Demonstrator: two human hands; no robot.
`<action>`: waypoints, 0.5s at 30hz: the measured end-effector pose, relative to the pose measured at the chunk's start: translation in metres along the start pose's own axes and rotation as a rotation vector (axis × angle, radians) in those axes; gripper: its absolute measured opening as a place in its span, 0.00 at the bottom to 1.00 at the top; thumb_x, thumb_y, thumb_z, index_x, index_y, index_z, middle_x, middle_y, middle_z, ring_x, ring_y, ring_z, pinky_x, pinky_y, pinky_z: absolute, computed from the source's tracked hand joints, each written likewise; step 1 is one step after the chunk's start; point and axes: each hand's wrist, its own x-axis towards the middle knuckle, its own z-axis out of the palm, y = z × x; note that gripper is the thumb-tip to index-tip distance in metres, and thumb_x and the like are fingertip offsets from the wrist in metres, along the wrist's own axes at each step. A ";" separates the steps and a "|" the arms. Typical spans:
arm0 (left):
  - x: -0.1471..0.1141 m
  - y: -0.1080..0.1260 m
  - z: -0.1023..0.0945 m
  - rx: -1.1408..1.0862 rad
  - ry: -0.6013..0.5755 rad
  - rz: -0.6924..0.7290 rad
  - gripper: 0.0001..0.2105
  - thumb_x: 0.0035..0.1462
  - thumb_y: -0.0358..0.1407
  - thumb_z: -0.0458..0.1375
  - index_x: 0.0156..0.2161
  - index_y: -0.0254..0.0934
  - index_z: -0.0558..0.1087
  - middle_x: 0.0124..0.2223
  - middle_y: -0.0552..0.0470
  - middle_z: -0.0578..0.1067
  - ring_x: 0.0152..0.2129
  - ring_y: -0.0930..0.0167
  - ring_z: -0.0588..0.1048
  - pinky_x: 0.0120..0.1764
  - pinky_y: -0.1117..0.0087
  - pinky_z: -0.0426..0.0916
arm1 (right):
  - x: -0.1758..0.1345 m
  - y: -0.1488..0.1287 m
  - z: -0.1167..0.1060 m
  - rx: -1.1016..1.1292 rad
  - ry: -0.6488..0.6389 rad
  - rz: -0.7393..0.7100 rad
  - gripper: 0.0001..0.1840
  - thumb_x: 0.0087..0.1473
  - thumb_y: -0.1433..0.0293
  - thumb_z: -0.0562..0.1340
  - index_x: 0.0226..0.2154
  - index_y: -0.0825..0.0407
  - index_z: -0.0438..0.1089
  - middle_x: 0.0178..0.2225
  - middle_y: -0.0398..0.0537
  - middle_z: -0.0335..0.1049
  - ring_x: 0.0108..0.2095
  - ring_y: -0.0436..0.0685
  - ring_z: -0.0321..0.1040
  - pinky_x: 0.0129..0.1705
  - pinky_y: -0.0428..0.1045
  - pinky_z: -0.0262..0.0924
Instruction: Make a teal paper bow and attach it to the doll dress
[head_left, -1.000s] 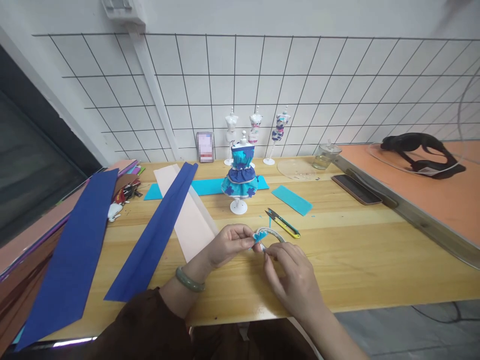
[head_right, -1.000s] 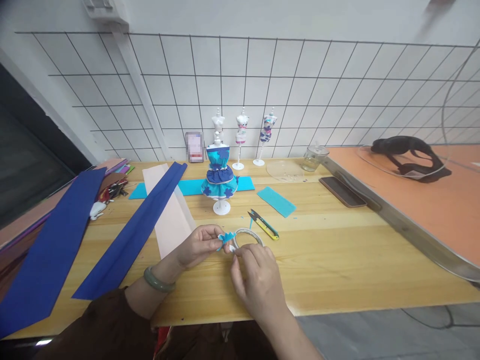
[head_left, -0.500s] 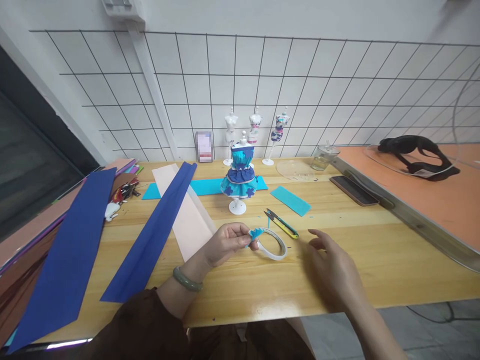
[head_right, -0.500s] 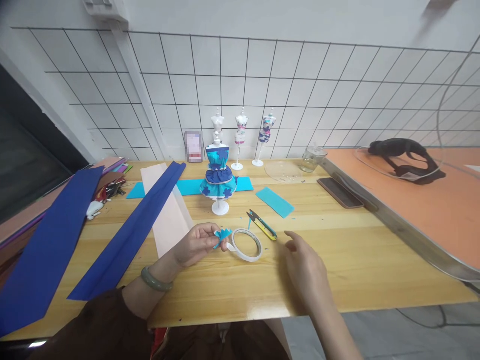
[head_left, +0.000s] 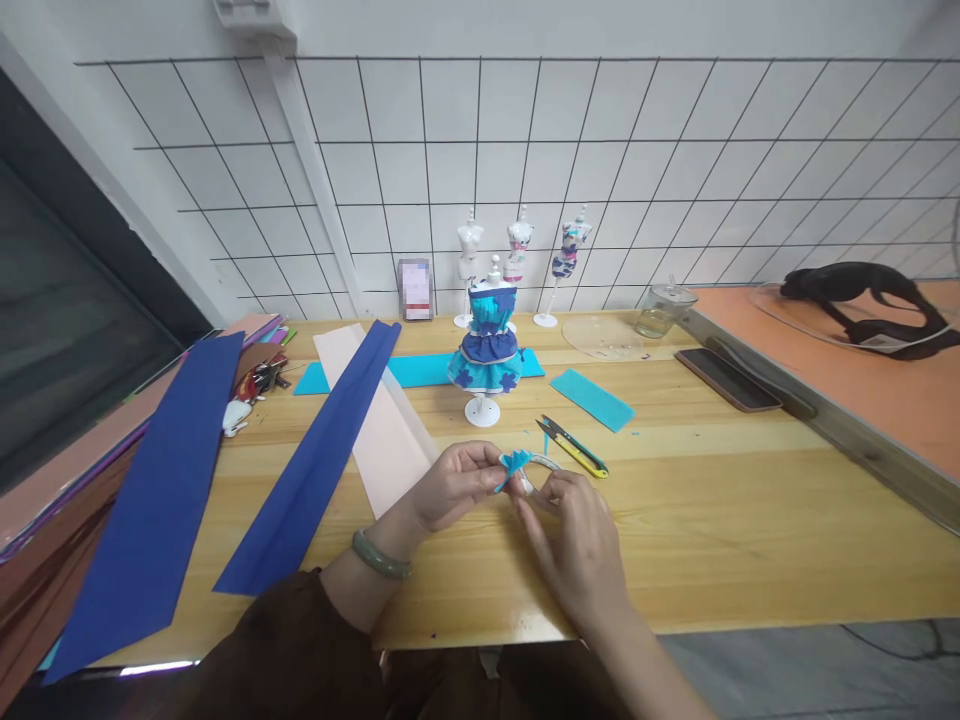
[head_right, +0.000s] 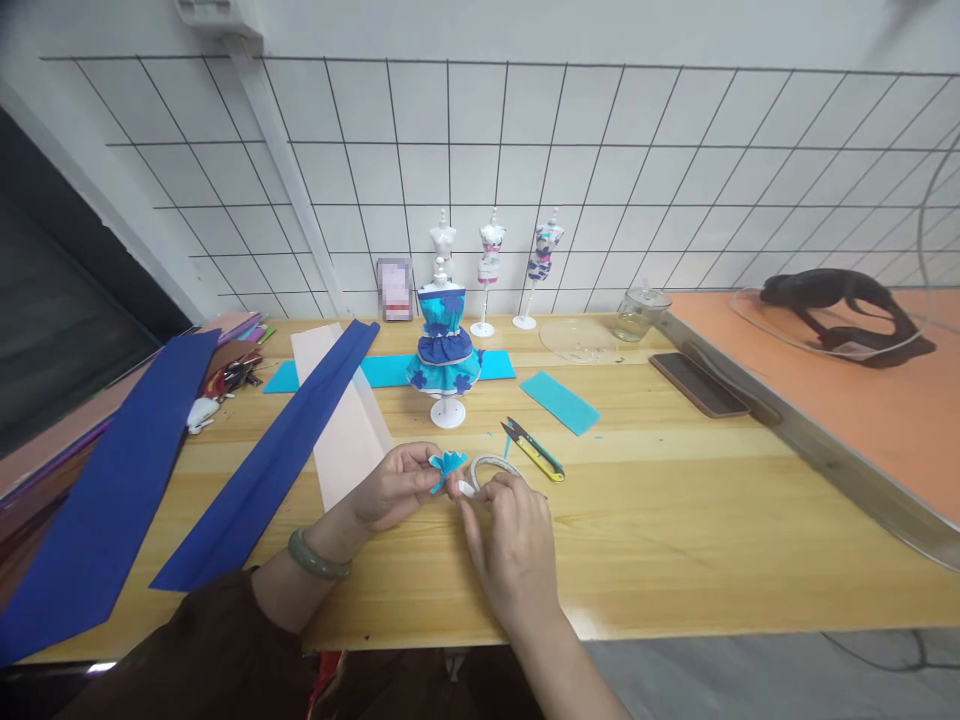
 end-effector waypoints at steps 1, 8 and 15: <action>0.000 0.000 0.000 -0.002 -0.001 0.003 0.07 0.49 0.34 0.60 0.29 0.30 0.71 0.30 0.46 0.74 0.31 0.70 0.71 0.40 0.67 0.62 | 0.001 0.000 0.001 0.006 -0.001 0.012 0.06 0.52 0.72 0.58 0.32 0.51 0.57 0.31 0.49 0.63 0.33 0.56 0.62 0.32 0.52 0.58; 0.000 0.000 0.000 0.000 0.047 0.003 0.08 0.47 0.35 0.61 0.29 0.30 0.71 0.29 0.46 0.74 0.29 0.70 0.71 0.38 0.68 0.61 | 0.000 0.004 -0.004 0.179 0.029 0.041 0.07 0.51 0.78 0.56 0.33 0.51 0.58 0.32 0.49 0.62 0.34 0.53 0.62 0.31 0.47 0.60; 0.001 0.000 -0.004 -0.018 0.083 -0.024 0.08 0.48 0.35 0.61 0.30 0.31 0.69 0.29 0.47 0.74 0.27 0.70 0.73 0.29 0.71 0.64 | 0.002 0.013 -0.018 0.176 -0.053 -0.049 0.08 0.51 0.78 0.57 0.35 0.52 0.63 0.31 0.48 0.65 0.31 0.52 0.63 0.30 0.46 0.58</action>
